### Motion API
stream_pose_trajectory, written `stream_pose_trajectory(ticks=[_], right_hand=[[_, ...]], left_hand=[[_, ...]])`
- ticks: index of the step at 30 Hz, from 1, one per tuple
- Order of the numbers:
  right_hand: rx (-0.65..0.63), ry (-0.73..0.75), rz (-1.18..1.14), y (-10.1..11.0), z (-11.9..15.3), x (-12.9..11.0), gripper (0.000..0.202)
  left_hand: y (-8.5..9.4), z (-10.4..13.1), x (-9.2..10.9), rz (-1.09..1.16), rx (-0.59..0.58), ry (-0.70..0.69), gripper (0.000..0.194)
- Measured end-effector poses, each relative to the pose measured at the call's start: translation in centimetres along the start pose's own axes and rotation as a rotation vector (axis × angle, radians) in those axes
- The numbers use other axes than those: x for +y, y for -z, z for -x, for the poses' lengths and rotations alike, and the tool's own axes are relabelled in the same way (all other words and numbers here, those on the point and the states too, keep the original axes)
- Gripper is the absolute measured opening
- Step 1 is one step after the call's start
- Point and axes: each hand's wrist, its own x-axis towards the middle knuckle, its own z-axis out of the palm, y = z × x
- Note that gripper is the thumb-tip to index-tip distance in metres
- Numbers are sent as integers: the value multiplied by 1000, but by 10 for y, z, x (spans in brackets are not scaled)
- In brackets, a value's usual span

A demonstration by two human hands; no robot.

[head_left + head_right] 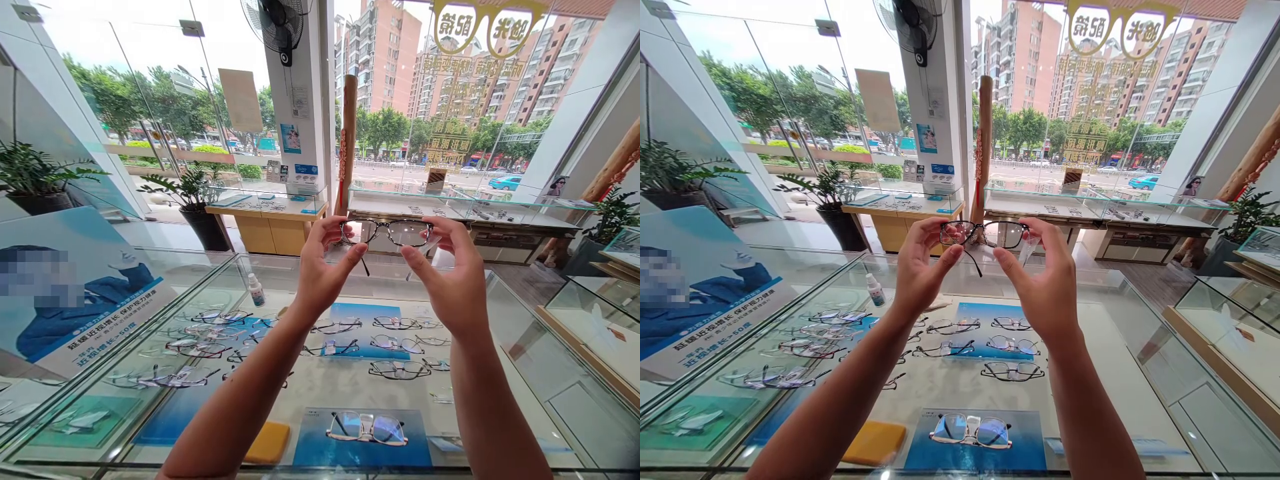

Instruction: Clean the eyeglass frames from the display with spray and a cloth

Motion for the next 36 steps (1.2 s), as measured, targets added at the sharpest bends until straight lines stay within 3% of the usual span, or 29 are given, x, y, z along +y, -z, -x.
stream_pose_trajectory(ticks=[14,28,31,36], right_hand=[[8,18,23,1,0,0,49],[-129,-98,-58,2,-1,10,55],[-107,-32,-60,1,-2,12,53],[21,226,-67,-8,-6,18,50]], left_hand=[[-2,2,-7,-10,-27,23,47],[0,5,13,-200,114,-91,57],[1,3,15,-230,131,-142,56],[5,-3,9,-266,203,-347,60]])
